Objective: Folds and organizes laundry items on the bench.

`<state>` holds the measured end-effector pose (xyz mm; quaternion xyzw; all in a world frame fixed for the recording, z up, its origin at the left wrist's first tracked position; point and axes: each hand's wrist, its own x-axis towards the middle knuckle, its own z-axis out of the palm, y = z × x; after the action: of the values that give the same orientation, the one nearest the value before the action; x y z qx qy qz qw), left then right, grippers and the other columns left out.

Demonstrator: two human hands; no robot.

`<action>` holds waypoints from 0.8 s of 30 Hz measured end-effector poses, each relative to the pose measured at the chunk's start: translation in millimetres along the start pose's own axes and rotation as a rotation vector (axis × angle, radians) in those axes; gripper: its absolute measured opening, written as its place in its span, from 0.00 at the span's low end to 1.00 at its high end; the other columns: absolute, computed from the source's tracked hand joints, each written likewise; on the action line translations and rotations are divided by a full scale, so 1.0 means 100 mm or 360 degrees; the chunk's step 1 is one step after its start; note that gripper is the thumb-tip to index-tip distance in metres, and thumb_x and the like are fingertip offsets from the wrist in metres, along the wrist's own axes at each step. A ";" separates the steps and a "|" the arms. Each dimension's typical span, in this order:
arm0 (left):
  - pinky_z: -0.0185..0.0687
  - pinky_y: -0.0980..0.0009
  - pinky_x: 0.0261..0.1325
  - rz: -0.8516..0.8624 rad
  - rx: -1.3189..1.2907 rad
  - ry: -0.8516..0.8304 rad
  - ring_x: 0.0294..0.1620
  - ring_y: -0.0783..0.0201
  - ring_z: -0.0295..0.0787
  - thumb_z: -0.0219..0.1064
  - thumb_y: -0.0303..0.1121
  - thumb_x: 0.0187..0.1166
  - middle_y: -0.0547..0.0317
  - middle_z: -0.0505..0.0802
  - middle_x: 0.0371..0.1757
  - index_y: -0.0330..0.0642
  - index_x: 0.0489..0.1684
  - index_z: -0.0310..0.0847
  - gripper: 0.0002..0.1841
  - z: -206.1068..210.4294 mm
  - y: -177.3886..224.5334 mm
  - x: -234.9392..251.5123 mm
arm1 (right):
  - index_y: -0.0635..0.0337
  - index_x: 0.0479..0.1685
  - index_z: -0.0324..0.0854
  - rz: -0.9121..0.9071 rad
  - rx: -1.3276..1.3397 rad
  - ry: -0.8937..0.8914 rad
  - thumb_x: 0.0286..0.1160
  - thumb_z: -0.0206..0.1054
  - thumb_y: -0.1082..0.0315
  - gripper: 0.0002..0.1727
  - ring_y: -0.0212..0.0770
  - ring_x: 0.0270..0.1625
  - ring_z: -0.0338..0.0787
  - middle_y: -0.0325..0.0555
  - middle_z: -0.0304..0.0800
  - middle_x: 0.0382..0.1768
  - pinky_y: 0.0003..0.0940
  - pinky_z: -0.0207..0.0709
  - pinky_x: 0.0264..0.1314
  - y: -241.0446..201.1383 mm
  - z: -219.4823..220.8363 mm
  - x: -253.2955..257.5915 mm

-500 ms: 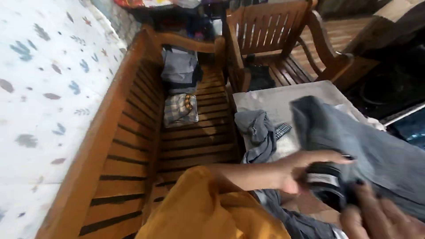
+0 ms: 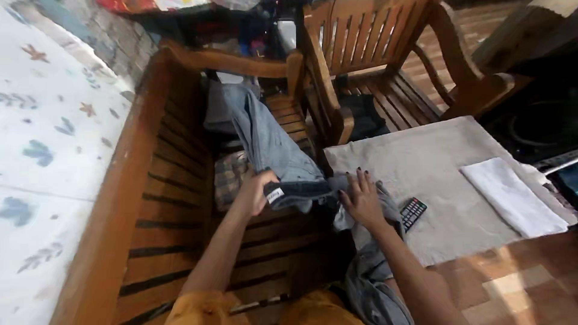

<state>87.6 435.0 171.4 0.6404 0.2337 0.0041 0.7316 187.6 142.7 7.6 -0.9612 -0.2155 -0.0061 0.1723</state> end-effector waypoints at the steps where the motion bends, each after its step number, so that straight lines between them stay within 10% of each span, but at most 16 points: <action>1: 0.89 0.66 0.40 0.0109 0.0050 -0.0044 0.38 0.68 0.91 0.63 0.27 0.70 0.62 0.91 0.42 0.47 0.65 0.72 0.22 -0.02 0.03 0.25 | 0.51 0.89 0.66 0.0031 -0.0069 -0.0070 0.85 0.48 0.35 0.40 0.69 0.92 0.53 0.62 0.57 0.91 0.72 0.44 0.89 0.08 0.22 0.05; 6: 0.88 0.67 0.40 0.0286 -0.0096 0.0067 0.39 0.68 0.88 0.59 0.20 0.67 0.58 0.87 0.44 0.43 0.68 0.68 0.25 0.09 0.44 1.52 | 0.40 0.87 0.70 -0.0034 -0.0042 0.0231 0.80 0.47 0.28 0.41 0.59 0.90 0.62 0.48 0.67 0.88 0.71 0.51 0.87 0.50 0.83 -0.08; 13: 0.83 0.70 0.31 0.0283 -0.0476 0.0112 0.25 0.71 0.84 0.52 0.31 0.71 0.67 0.85 0.23 0.52 0.31 0.71 0.04 -0.14 0.09 3.33 | 0.36 0.84 0.74 0.0011 -0.0065 0.0270 0.79 0.48 0.27 0.39 0.56 0.89 0.65 0.45 0.70 0.86 0.70 0.54 0.87 0.49 0.84 -0.15; 19: 0.79 0.48 0.71 -0.0404 -0.0238 0.0558 0.75 0.44 0.77 0.64 0.40 0.86 0.38 0.75 0.81 0.39 0.84 0.64 0.29 0.04 -1.20 4.05 | 0.32 0.85 0.71 0.0081 -0.0034 0.0165 0.78 0.52 0.28 0.38 0.52 0.91 0.62 0.40 0.67 0.88 0.67 0.52 0.89 0.48 0.83 -0.21; 24: 0.81 0.52 0.72 -0.0150 -0.0154 0.0797 0.75 0.45 0.80 0.60 0.26 0.88 0.35 0.75 0.81 0.33 0.85 0.63 0.26 0.13 -1.35 4.18 | 0.31 0.85 0.72 0.0125 -0.0032 0.0111 0.78 0.53 0.28 0.37 0.51 0.91 0.62 0.39 0.66 0.89 0.66 0.51 0.89 0.42 0.77 -0.23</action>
<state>424.5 526.5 -95.0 0.5721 0.4367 0.1397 0.6801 179.3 123.9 -80.7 -0.9698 -0.1712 -0.0350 0.1703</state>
